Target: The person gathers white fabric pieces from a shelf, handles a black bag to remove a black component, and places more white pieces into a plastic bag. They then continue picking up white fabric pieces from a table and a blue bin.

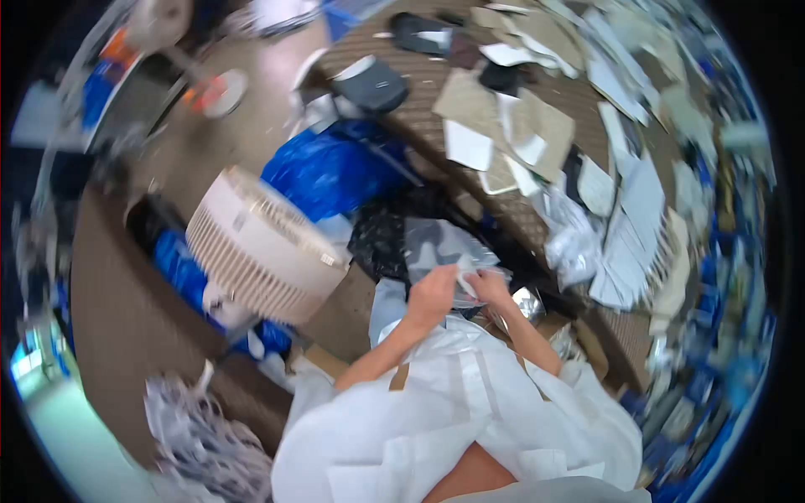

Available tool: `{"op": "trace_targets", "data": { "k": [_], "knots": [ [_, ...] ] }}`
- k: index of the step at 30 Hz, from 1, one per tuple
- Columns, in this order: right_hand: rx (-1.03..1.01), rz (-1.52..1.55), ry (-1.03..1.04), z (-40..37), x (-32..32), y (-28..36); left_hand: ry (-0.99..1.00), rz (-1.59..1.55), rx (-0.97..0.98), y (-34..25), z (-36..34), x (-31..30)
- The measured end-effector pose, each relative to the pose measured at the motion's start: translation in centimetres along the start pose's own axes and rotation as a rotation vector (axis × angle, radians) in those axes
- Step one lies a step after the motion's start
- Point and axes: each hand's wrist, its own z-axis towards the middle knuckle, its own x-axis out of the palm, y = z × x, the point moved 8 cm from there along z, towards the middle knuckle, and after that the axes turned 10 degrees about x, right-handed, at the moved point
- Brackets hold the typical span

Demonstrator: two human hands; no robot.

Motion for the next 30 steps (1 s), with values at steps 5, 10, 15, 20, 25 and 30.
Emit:
{"op": "trace_targets", "data": {
  "k": [5,10,15,20,25,30],
  "knots": [
    [-0.539,-0.379,-0.069,3.4,0.2,-1.2,0.313,-0.120,0.054,-5.7,0.0,4.6],
    [-0.686,0.016,0.222,-3.4,5.8,3.9,0.570,-0.576,-0.074,-6.8,-5.8,3.3],
    [-0.285,-0.222,0.708,-3.8,14.3,-0.5,0.199,-0.709,-1.096,12.2,-24.3,-13.3],
    [-0.315,-0.309,0.702,-3.3,14.3,0.9,-0.556,0.337,-1.204,27.4,-29.4,-41.6],
    [-0.313,-0.240,0.605,-2.4,13.9,0.2,-0.591,0.652,-1.210,27.5,-27.1,-48.3],
    [-0.108,0.482,0.784,-3.0,13.3,-2.1,0.094,-0.076,-1.178,30.2,-32.0,-22.5]
  ]
}}
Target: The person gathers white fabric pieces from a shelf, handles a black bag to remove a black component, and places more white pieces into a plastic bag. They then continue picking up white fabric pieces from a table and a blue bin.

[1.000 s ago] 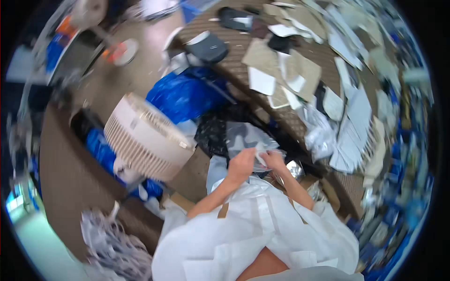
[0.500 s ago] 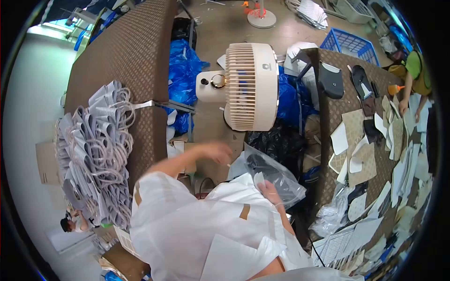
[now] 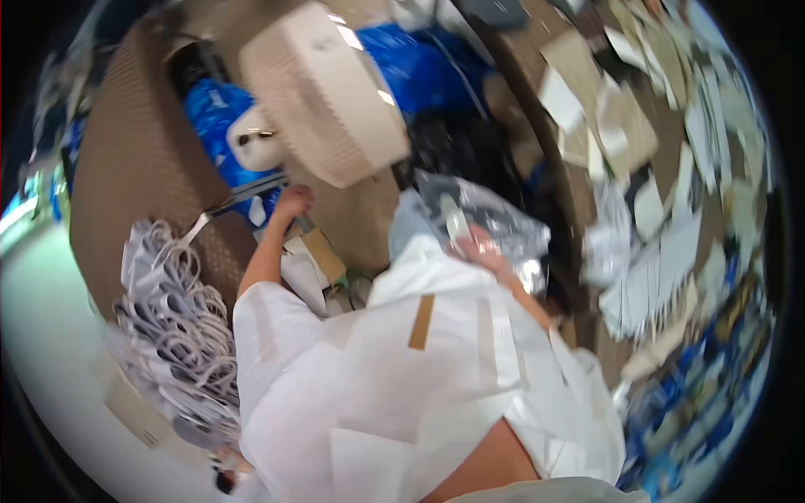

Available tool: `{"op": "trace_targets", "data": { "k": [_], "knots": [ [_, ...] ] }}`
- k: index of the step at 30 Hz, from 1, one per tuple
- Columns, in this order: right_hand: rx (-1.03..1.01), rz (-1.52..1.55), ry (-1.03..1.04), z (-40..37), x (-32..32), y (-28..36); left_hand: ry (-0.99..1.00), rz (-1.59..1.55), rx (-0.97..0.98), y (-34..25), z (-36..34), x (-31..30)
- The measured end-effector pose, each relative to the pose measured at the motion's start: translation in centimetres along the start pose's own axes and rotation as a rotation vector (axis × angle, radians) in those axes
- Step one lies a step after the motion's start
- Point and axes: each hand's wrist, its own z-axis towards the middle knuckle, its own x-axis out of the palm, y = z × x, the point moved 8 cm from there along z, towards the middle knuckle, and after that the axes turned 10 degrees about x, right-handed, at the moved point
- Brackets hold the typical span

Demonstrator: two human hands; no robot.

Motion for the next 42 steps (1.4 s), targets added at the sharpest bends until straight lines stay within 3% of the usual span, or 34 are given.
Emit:
{"op": "trace_targets", "data": {
  "k": [1,3,5,8,11,12,14,16,17,22,25,29,31,35,37,41,42],
  "knots": [
    [-0.045,0.178,-0.039,-1.7,1.0,0.7,0.111,-0.211,0.035,0.8,-0.4,4.4],
    [0.029,0.096,-0.105,-3.8,2.1,4.1,0.386,-0.051,0.085,-3.5,-1.5,13.0],
    [0.081,0.099,-0.142,-5.8,2.6,5.7,0.323,-0.130,0.147,-10.5,-3.3,17.9],
    [-0.044,0.019,-0.171,-6.9,0.2,7.2,0.311,-0.274,0.094,-13.0,-2.1,24.4],
    [-0.141,0.134,-0.214,-9.1,-1.3,8.8,0.239,-0.259,0.266,-13.8,1.2,27.6],
    [-0.185,0.173,-0.205,-10.0,-1.9,9.4,0.323,-0.373,0.239,-15.2,0.8,28.5],
    [-0.246,0.141,-0.282,-11.1,-3.5,9.1,0.690,-0.764,0.132,-19.4,-2.3,31.5],
    [-0.267,0.310,-0.304,-13.5,-2.8,10.9,0.836,-0.910,0.085,-22.9,-4.2,33.5],
    [-0.290,0.306,-0.343,-14.3,-3.0,11.1,0.741,-0.890,0.054,-23.8,-4.4,34.2],
    [-0.300,0.315,-0.417,-17.7,-4.6,10.6,0.744,-1.025,0.089,-29.9,-7.2,36.1],
    [-0.280,-0.059,-0.804,-18.7,-9.3,9.6,0.713,-0.902,0.120,-30.9,-8.2,36.3],
    [-0.247,-0.067,-0.901,-21.6,-10.0,9.9,0.731,-0.857,0.137,-31.7,-8.9,36.7],
    [-0.433,-0.058,-0.832,-21.0,-11.5,9.5,0.742,-0.831,0.154,-32.1,-9.3,36.6],
    [-0.460,-0.021,-0.791,-20.0,-13.4,8.0,0.652,-0.615,0.191,-30.5,-7.2,35.9],
    [-0.624,0.015,-0.768,-19.4,-14.5,7.6,0.607,-0.479,0.203,-31.8,-8.0,34.9],
    [-0.590,-0.093,-0.699,-19.4,-14.4,9.1,0.582,-0.327,0.271,-33.9,-9.7,33.0],
    [-0.554,-0.236,-0.782,-19.0,-14.4,9.1,0.618,-0.286,0.314,-34.1,-9.7,32.9]
  ]
}}
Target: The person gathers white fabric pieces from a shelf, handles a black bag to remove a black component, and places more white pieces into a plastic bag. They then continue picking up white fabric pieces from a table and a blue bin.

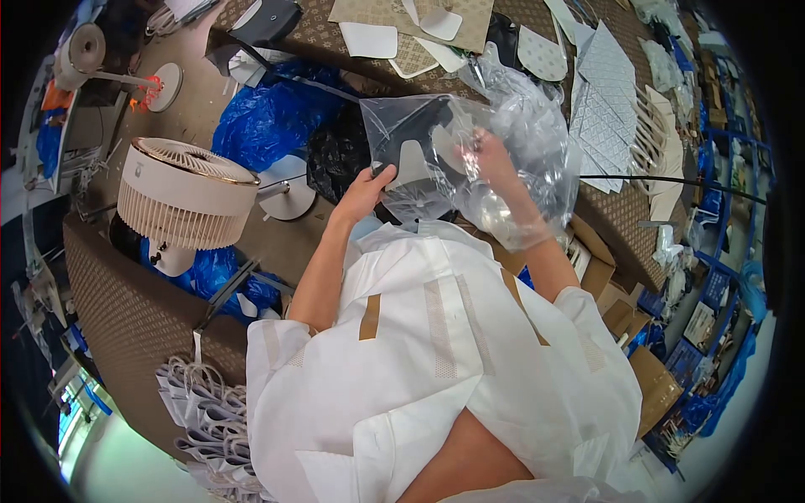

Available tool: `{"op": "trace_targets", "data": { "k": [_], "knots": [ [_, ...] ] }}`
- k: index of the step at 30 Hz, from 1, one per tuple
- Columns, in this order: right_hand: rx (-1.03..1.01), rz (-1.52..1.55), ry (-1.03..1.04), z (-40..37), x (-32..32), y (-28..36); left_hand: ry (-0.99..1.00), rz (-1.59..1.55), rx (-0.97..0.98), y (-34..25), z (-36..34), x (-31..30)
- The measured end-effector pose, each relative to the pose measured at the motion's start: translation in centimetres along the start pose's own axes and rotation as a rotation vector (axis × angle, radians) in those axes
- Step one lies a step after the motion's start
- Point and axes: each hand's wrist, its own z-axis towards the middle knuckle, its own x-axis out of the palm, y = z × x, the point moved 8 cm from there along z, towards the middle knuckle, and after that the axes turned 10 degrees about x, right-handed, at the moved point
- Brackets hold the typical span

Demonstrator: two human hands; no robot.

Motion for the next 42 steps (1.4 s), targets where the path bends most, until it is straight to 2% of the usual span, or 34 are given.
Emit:
{"op": "trace_targets", "data": {
  "k": [1,3,5,7,10,12,13,14,17,19,20,23,27,29,30,32,33,36,38,39,41,42],
  "knots": [
    [-0.018,-0.159,-0.039,-0.5,0.8,2.4,0.002,0.004,0.002,-0.2,0.0,0.1],
    [-0.062,-0.190,-0.079,-3.1,2.0,5.4,0.016,-0.121,0.108,-1.4,0.0,0.8],
    [-0.031,-0.112,-0.011,-3.7,3.5,5.7,0.004,-0.160,0.088,-2.1,-0.3,1.2],
    [-0.060,-0.171,-0.027,-3.2,4.7,4.3,-0.007,-0.199,0.069,-2.3,-0.4,1.1],
    [0.032,-0.065,-0.029,-4.1,5.7,3.9,0.064,-0.227,0.051,-1.9,-0.5,1.7],
    [-0.012,0.000,0.035,-5.1,6.3,5.2,-0.053,-0.435,0.124,-2.4,-0.5,2.0],
    [-0.018,0.003,0.016,-4.5,6.2,3.5,-0.035,-0.427,0.129,-2.4,-0.4,2.2],
    [-0.027,0.169,0.004,-3.7,6.3,0.3,-0.020,-0.469,0.138,-2.3,-0.4,2.1],
    [-0.076,0.099,-0.090,-4.0,4.7,1.0,0.021,-0.526,0.162,-1.2,0.1,1.5],
    [-0.056,-0.124,-0.252,-4.9,3.1,2.7,-0.039,-0.488,0.155,-0.7,-0.2,0.6],
    [0.043,0.025,-0.137,-5.2,3.5,2.8,-0.067,-0.503,0.152,-0.4,-0.3,0.4],
    [-0.011,-0.020,-0.204,-4.2,3.4,-0.1,-0.075,-0.498,0.117,0.8,-0.3,-0.1],
    [0.000,0.039,-0.217,-4.7,3.6,0.7,-0.065,-0.491,0.112,0.9,-0.3,0.2],
    [0.134,0.034,-0.274,-3.5,4.0,-3.4,-0.054,-0.527,0.134,0.6,-0.4,0.5],
    [0.136,0.039,-0.278,-3.9,4.0,-2.5,-0.051,-0.522,0.131,0.7,-0.4,0.6],
    [0.247,0.337,-0.232,-5.1,4.3,-0.7,-0.050,-0.512,0.156,0.7,-0.4,0.5],
    [0.246,0.342,-0.235,-5.3,4.4,-0.6,-0.046,-0.507,0.154,1.0,-0.3,0.5],
    [0.290,0.238,-0.249,-5.2,4.3,-1.1,-0.011,-0.501,0.183,1.5,0.1,0.5],
    [0.179,-0.112,-0.298,-4.8,4.1,-1.1,-0.002,-0.499,0.153,2.2,0.2,0.2],
    [0.181,-0.108,-0.305,-4.9,4.3,-1.2,0.005,-0.496,0.150,2.1,0.1,0.4],
    [0.074,0.290,-0.336,-5.1,4.3,-0.8,-0.072,-0.488,0.161,1.8,-0.1,0.2],
    [0.075,0.292,-0.353,-4.8,4.2,-1.9,-0.056,-0.484,0.157,1.6,0.0,0.6]
  ]
}}
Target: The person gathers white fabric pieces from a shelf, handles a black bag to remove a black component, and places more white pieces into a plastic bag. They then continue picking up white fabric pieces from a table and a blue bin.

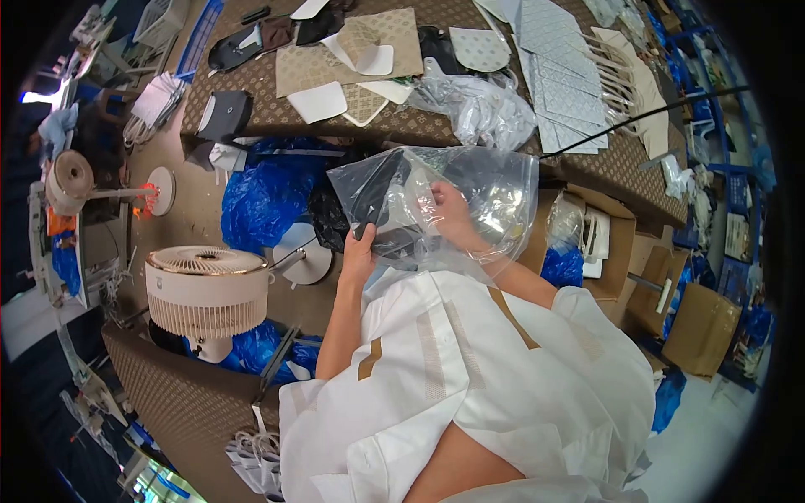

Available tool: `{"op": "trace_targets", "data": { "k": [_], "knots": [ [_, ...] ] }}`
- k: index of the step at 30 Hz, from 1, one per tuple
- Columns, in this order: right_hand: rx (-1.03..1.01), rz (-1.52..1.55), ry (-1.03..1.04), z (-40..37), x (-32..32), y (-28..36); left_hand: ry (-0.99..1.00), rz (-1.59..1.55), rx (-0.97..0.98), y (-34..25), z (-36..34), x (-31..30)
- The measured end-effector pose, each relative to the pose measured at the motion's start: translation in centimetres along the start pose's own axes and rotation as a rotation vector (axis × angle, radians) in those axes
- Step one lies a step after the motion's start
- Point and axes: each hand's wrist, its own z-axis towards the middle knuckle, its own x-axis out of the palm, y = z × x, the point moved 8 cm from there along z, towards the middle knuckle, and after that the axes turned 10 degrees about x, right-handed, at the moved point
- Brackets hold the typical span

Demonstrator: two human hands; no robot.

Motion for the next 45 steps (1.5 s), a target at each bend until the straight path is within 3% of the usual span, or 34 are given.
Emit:
{"op": "trace_targets", "data": {
  "k": [6,7,10,11,13,16,18,22,24,27,31,36,40,43,45],
  "knots": [
    [0.072,-0.142,-0.076,1.2,-0.9,-5.2,0.058,-0.006,-0.038,0.8,0.3,-0.5],
    [-0.036,-0.284,-0.052,1.0,-0.9,-4.3,0.026,-0.010,-0.048,0.9,0.2,-0.6],
    [-0.086,-0.544,0.000,-0.1,-0.7,-1.0,-0.004,-0.031,-0.037,0.9,0.3,0.0],
    [-0.353,-0.530,-0.047,-1.2,-0.7,1.7,0.015,-0.036,-0.047,1.0,0.3,0.3],
    [-0.620,-0.507,-0.095,-2.5,-0.9,3.4,0.035,-0.039,-0.056,1.0,0.5,0.8],
    [-0.568,-0.681,-0.048,-2.1,-0.3,2.5,0.043,-0.033,-0.046,0.7,0.5,1.3],
    [-0.084,-0.403,0.042,-0.4,-1.3,0.0,0.048,-0.027,-0.053,0.5,0.7,1.8],
    [-0.205,-0.576,0.047,-0.3,-1.3,1.0,0.035,-0.007,-0.049,0.1,0.8,2.1],
    [0.160,-0.569,-0.095,0.2,-2.9,-0.3,0.005,0.016,-0.022,0.1,1.2,1.6],
    [0.101,-0.296,-0.047,0.9,-2.8,-0.8,-0.035,0.045,-0.047,-0.3,1.4,1.3],
    [0.009,-0.299,-0.078,0.5,-2.7,1.1,0.023,0.034,0.033,-1.8,2.0,2.3],
    [0.028,-0.328,0.077,0.0,-1.3,1.5,0.029,-0.027,-0.044,-2.2,2.0,2.9],
    [0.015,-0.376,0.063,0.1,-1.0,2.2,0.044,-0.049,-0.048,-2.4,2.3,2.9],
    [0.067,-0.210,0.098,-0.1,-1.0,2.9,0.038,-0.009,-0.034,-2.6,2.5,2.7],
    [0.101,-0.129,-0.007,-1.0,-2.6,4.4,0.046,-0.015,-0.035,-2.8,2.5,2.6]
  ]
}}
